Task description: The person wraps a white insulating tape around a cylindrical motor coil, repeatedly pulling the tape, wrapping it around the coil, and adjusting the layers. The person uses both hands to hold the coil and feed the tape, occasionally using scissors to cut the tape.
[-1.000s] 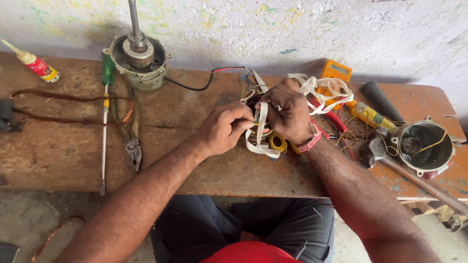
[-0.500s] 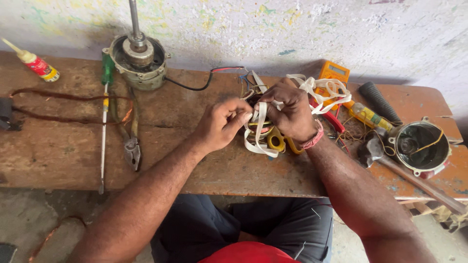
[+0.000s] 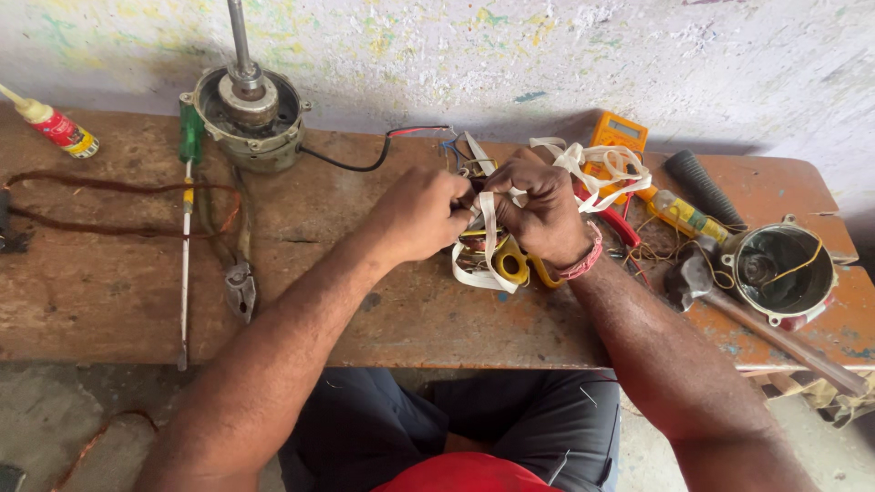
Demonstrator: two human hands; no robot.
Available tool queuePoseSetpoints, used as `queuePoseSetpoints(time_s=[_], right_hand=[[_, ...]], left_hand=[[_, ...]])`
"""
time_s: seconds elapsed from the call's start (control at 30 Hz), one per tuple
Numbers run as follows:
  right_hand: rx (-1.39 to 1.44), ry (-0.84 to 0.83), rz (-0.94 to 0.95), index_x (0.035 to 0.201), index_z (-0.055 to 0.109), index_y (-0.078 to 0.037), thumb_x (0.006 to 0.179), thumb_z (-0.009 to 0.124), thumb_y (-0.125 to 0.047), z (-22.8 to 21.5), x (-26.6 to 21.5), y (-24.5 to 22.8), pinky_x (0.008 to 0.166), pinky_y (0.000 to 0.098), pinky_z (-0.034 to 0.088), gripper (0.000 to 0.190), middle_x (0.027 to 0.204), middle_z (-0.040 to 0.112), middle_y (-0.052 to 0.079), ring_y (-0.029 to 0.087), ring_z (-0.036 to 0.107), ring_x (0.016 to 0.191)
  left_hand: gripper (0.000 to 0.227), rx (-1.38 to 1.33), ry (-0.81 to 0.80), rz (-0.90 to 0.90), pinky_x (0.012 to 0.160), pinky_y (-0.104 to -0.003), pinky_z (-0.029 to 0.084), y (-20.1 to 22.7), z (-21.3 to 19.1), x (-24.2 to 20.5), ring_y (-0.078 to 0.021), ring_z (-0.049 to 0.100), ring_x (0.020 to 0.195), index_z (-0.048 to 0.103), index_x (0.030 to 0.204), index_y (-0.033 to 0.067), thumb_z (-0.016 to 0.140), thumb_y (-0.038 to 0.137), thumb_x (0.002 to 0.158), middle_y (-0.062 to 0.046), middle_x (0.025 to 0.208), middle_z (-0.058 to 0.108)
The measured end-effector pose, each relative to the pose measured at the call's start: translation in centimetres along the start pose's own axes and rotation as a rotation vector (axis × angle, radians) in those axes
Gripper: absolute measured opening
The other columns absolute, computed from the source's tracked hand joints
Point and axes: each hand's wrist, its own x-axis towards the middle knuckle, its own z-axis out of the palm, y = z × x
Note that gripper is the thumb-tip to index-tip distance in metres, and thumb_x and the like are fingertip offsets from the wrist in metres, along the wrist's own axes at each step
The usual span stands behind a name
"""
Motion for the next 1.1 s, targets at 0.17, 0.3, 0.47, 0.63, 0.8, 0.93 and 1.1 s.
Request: queuePoseSetpoints(time_s=[0.17, 0.3, 0.47, 0.63, 0.8, 0.93, 1.1], right_hand=[[0.015, -0.026, -0.016, 0.091, 0.074, -0.004, 0.089, 0.079, -0.002, 0.1, 0.1, -0.5, 0.083, 0.0316, 0.050, 0.007, 0.092, 0.073, 0.005, 0.017, 0.063, 0.091], [0.024, -0.057, -0.032, 0.094, 0.074, -0.004, 0.092, 0.076, 0.000, -0.1, 0.1, -0.7, 0.086, 0.0319, 0.050, 0.005, 0.095, 0.074, 0.006, 0.018, 0.063, 0.094], [0.089, -0.130, -0.016, 0.097, 0.071, -0.004, 0.096, 0.074, -0.001, -0.1, -0.1, -0.7, 0.084, 0.0314, 0.050, 0.004, 0.096, 0.070, 0.006, 0.018, 0.063, 0.091], [0.118, -0.185, -0.043, 0.096, 0.071, -0.004, 0.095, 0.074, -0.001, -0.4, -0.1, -1.4, 0.081, 0.0330, 0.052, 0.005, 0.096, 0.073, 0.005, 0.019, 0.065, 0.091], [0.059, -0.250, -0.165, 0.098, 0.072, -0.005, 0.092, 0.074, 0.001, -0.7, 0.2, -2.6, 0.088, 0.0370, 0.052, 0.008, 0.097, 0.075, 0.006, 0.022, 0.069, 0.095], [0.047, -0.310, -0.205, 0.096, 0.074, -0.007, 0.088, 0.077, -0.001, -0.8, 0.4, -3.5, 0.087, 0.0368, 0.051, 0.010, 0.095, 0.074, 0.005, 0.022, 0.068, 0.094], [0.031, -0.423, -0.288, 0.096, 0.075, -0.009, 0.079, 0.077, -0.003, -0.9, 0.8, -4.5, 0.085, 0.0366, 0.050, 0.018, 0.095, 0.074, 0.003, 0.022, 0.066, 0.092]], left_hand=[[0.016, 0.148, -0.178, 0.021, 0.072, -0.047, 0.057, 0.2, -0.7, 2.3, -0.0314, 0.074, 0.081, 0.078, 0.088, 0.0055, 0.079, 0.015, 0.075, -0.015, 0.087, 0.075], [0.015, 0.205, -0.308, -0.015, 0.074, -0.047, 0.058, 0.6, -1.4, 3.2, -0.0320, 0.075, 0.085, 0.077, 0.090, 0.0046, 0.076, 0.016, 0.080, -0.017, 0.090, 0.075], [0.013, 0.124, -0.426, -0.069, 0.067, -0.048, 0.056, 0.3, -2.7, 2.0, -0.0279, 0.076, 0.074, 0.074, 0.096, 0.0069, 0.066, 0.016, 0.091, -0.012, 0.082, 0.077], [0.014, 0.050, -0.308, 0.106, 0.068, -0.044, 0.055, -0.6, -2.6, 0.5, -0.0254, 0.074, 0.075, 0.073, 0.100, 0.0079, 0.067, 0.016, 0.092, -0.011, 0.082, 0.076], [0.011, -0.041, -0.180, 0.283, 0.070, -0.045, 0.055, -1.9, -2.1, -0.3, -0.0281, 0.074, 0.083, 0.073, 0.098, 0.0051, 0.069, 0.011, 0.089, -0.011, 0.090, 0.076], [0.010, -0.112, -0.133, 0.298, 0.072, -0.042, 0.056, -2.6, -1.8, -1.0, -0.0269, 0.075, 0.087, 0.074, 0.097, 0.0054, 0.070, 0.008, 0.089, -0.010, 0.092, 0.077], [0.013, -0.205, -0.103, 0.338, 0.076, -0.037, 0.059, -2.9, -1.8, -1.3, -0.0240, 0.076, 0.089, 0.075, 0.098, 0.0059, 0.072, 0.006, 0.085, -0.008, 0.095, 0.078]])
